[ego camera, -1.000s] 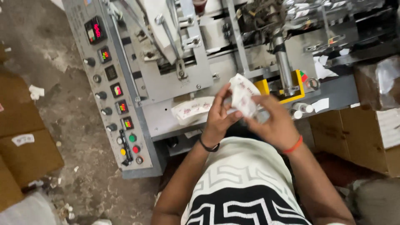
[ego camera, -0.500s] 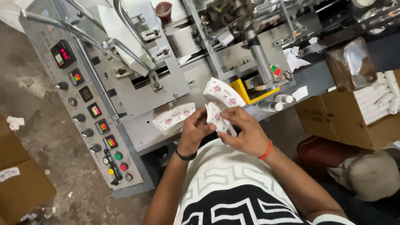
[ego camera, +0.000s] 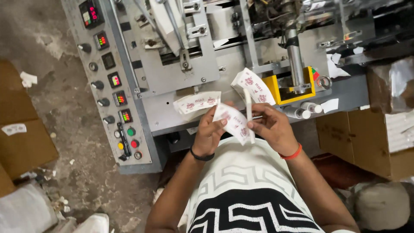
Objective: Operating a paper cup manufacturing machine by feeding blanks and inspecting product.
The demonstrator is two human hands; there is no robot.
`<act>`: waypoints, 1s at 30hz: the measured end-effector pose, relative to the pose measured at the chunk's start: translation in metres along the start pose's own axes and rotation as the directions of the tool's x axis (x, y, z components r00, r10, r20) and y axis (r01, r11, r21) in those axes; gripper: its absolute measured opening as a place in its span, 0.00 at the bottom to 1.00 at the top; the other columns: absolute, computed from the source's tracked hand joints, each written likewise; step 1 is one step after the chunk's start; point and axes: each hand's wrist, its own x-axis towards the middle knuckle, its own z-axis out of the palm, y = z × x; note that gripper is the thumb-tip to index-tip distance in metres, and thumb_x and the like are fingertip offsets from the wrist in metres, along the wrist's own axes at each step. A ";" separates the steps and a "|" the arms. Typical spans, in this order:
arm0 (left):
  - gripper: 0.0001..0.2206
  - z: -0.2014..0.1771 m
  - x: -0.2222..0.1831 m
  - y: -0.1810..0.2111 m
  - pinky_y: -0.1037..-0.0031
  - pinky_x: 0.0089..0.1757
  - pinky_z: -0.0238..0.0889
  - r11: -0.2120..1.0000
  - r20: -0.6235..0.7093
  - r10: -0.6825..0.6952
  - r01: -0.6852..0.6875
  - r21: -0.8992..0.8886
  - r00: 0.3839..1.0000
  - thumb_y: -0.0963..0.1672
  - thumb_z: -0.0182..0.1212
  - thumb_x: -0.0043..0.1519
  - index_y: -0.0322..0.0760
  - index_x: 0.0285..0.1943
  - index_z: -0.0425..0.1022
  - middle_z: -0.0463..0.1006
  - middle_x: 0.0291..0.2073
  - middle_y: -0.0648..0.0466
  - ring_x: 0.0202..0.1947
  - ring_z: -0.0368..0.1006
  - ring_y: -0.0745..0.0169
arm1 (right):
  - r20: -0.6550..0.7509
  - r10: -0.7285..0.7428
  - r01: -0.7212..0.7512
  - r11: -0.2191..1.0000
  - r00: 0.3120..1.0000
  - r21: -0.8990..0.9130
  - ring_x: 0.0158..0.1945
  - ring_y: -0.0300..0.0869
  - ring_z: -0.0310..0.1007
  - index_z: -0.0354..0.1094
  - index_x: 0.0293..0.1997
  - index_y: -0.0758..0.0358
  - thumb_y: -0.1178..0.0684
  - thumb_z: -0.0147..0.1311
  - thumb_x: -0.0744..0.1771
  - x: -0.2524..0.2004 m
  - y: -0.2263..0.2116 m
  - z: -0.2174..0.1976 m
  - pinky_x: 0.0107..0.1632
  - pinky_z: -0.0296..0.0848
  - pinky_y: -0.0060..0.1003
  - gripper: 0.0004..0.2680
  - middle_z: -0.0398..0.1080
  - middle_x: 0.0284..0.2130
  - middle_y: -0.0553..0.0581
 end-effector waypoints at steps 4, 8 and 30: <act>0.17 -0.042 -0.032 -0.034 0.69 0.49 0.70 0.994 -0.188 0.079 -0.063 0.093 0.979 0.38 0.63 0.63 0.27 0.61 0.72 0.77 0.46 0.49 0.46 0.75 0.62 | -0.001 0.017 -0.017 0.999 1.000 0.039 0.51 0.37 0.73 0.66 0.60 0.71 0.62 0.60 0.66 0.000 -0.001 -0.007 0.55 0.75 0.33 0.15 0.70 0.50 0.56; 0.11 -0.066 -0.066 -0.052 0.76 0.41 0.69 0.892 -0.474 0.292 -0.058 0.448 0.830 0.36 0.62 0.62 0.28 0.54 0.77 0.80 0.39 0.53 0.38 0.74 0.69 | -0.016 -0.044 0.043 0.999 0.999 -0.030 0.51 0.38 0.72 0.67 0.60 0.70 0.62 0.61 0.66 -0.002 -0.013 -0.006 0.55 0.75 0.35 0.15 0.68 0.53 0.55; 0.40 -0.027 -0.070 -0.033 0.69 0.53 0.71 0.868 -0.144 0.140 -0.052 0.493 0.980 0.45 0.70 0.57 0.39 0.78 0.51 0.68 0.64 0.48 0.56 0.73 0.60 | 0.298 -0.232 0.366 0.746 0.926 -0.557 0.52 0.51 0.75 0.68 0.56 0.71 0.55 0.67 0.61 -0.012 -0.030 0.038 0.53 0.74 0.40 0.20 0.70 0.51 0.65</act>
